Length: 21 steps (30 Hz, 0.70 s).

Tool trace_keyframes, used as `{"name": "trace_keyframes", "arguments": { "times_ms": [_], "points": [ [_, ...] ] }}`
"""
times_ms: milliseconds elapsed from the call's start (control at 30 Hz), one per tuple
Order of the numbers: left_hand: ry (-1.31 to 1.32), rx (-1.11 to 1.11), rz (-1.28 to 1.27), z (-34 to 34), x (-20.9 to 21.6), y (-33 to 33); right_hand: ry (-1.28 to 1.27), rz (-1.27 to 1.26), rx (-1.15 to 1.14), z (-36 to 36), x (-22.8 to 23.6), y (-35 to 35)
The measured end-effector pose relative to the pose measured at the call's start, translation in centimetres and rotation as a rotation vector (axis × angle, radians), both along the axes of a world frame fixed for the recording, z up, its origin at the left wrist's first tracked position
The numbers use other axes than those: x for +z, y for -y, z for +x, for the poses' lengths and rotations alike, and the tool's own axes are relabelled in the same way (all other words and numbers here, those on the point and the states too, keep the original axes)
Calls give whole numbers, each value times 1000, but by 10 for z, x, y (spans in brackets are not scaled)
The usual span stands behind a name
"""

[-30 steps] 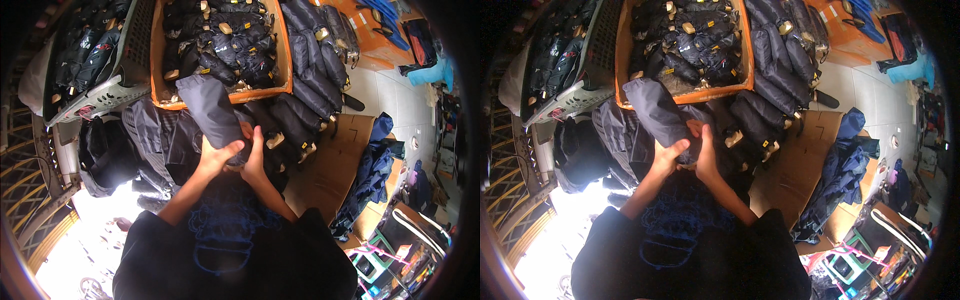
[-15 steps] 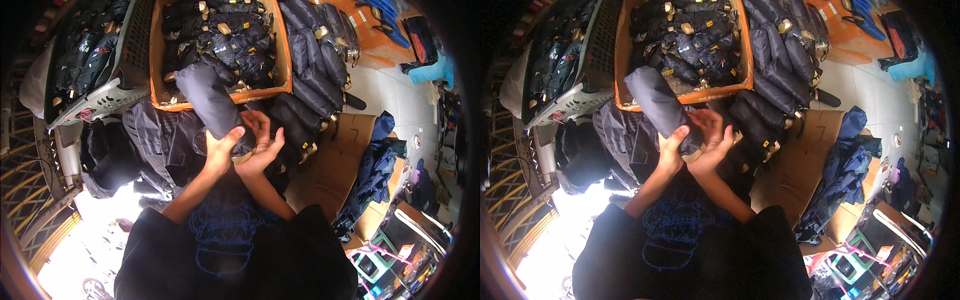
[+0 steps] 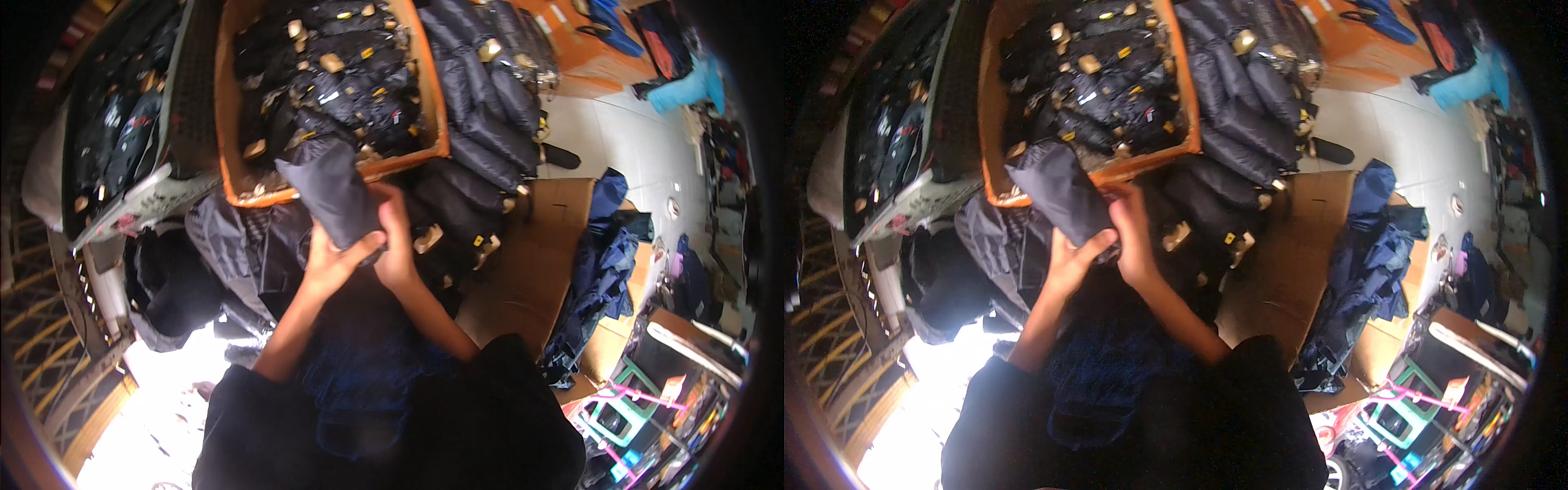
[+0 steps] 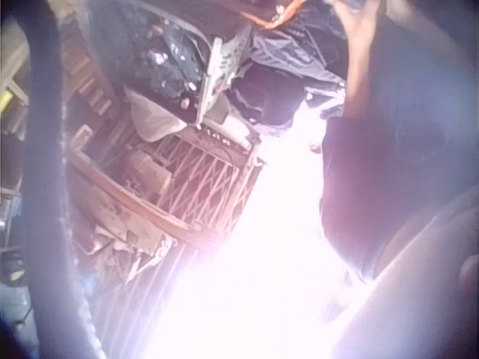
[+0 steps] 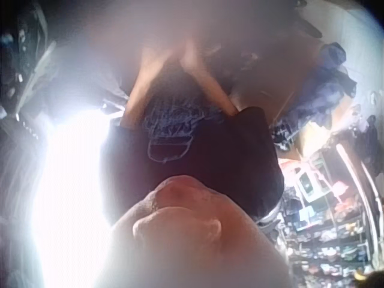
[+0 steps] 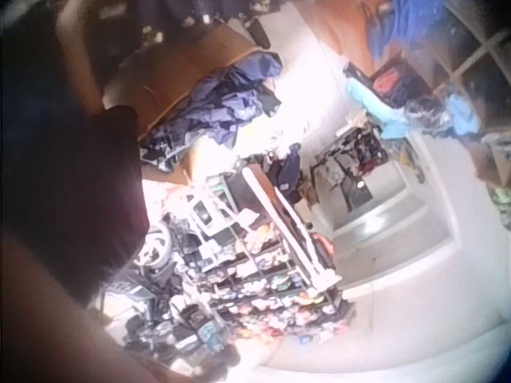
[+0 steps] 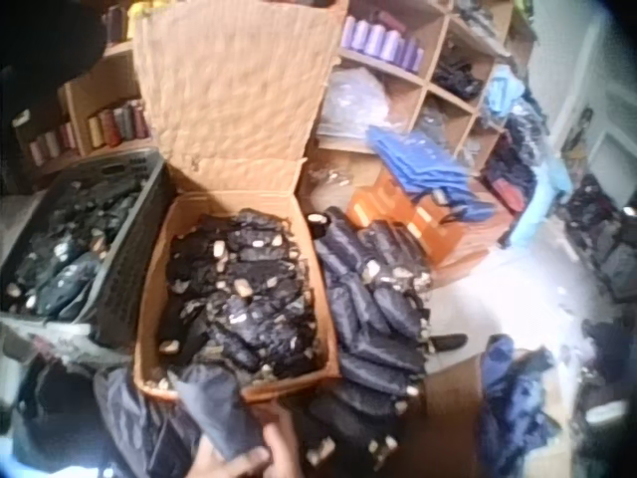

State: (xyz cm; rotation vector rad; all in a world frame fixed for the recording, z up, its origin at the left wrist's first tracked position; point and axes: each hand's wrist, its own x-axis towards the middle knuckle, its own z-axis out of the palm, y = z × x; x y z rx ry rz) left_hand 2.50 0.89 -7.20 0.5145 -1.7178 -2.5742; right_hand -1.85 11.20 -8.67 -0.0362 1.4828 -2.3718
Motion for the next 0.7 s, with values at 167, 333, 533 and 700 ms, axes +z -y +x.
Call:
{"name": "trace_keyframes", "arguments": {
  "times_ms": [167,333,533,700],
  "points": [
    [-66,-143,-287,-5,-34,19,31,-31,227,-3,2,-19],
    [-153,-319,-426,-24,-2,16,-200,337,-117,-47,31,-66],
    [-7,-327,-439,-19,-27,12,-641,1484,-307,-105,62,-148],
    [-137,-403,-844,-12,-33,15,-430,1663,-178,-102,43,-159]
  ]
}}
